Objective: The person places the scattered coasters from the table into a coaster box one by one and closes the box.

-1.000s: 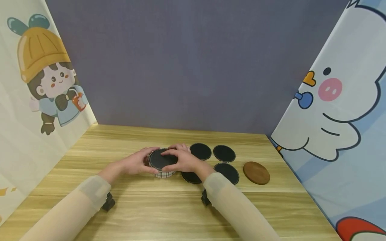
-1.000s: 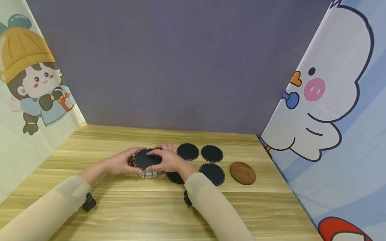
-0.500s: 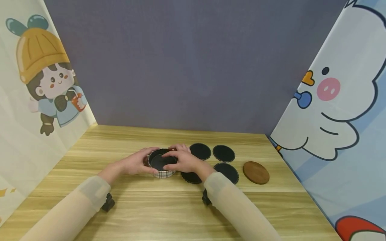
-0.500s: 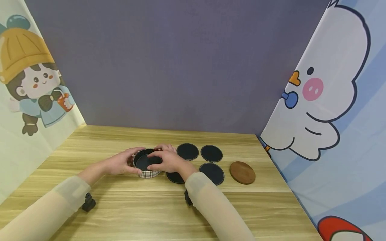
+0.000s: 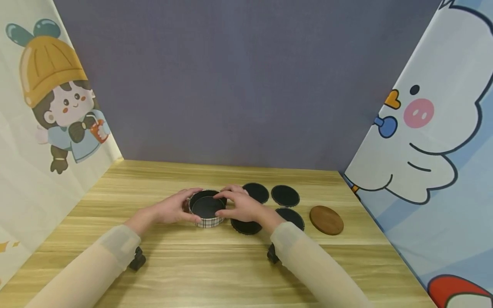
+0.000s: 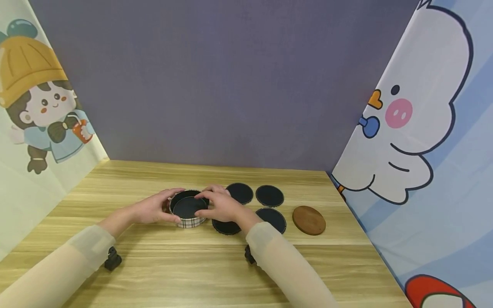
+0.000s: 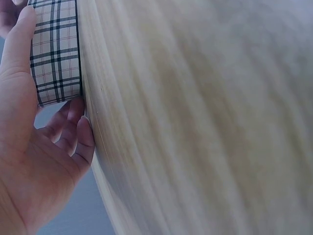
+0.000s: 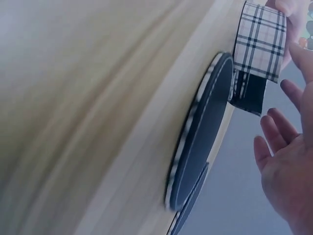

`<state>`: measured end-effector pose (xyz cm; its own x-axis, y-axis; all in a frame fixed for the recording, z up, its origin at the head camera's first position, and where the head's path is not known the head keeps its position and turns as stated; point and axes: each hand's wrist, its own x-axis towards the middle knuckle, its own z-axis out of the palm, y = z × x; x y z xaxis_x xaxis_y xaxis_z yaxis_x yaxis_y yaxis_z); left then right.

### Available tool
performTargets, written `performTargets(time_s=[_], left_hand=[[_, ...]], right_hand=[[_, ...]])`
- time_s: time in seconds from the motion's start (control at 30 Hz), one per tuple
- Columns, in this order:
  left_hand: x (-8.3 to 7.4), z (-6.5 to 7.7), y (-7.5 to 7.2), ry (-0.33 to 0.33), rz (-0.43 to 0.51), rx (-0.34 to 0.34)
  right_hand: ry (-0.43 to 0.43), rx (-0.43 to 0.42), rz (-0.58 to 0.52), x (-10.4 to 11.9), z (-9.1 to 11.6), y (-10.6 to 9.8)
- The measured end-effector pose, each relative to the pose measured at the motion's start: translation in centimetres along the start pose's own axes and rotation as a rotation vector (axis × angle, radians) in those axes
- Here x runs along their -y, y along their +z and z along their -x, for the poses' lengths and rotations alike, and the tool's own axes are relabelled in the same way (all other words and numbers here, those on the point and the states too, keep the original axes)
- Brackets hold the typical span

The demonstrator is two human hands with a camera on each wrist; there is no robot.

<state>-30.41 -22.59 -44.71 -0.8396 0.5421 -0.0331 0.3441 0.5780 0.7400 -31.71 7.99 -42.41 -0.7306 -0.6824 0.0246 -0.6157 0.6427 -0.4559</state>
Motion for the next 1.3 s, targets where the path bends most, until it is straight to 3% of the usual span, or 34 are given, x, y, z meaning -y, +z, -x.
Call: performTargets(time_s=[0.37, 0.73, 1.03, 1.3], left_hand=[[0.0, 0.0, 0.1, 0.007, -0.011, -0.031], [0.1, -0.1, 0.2, 0.005, -0.037, -0.032], [0.0, -0.1, 0.2, 0.013, 0.018, -0.018], [-0.1, -0.1, 0.2, 0.015, 0.009, -0.020]], right_hand=[[-0.034, 0.016, -0.098, -2.0, 5.3, -1.7], [0.015, -0.006, -0.124, -6.2, 11.9, -3.9], [0.137, -0.056, -0.093, -9.8, 16.2, -5.7], [0.242, -0.076, -0.048, -11.5, 17.9, -6.6]])
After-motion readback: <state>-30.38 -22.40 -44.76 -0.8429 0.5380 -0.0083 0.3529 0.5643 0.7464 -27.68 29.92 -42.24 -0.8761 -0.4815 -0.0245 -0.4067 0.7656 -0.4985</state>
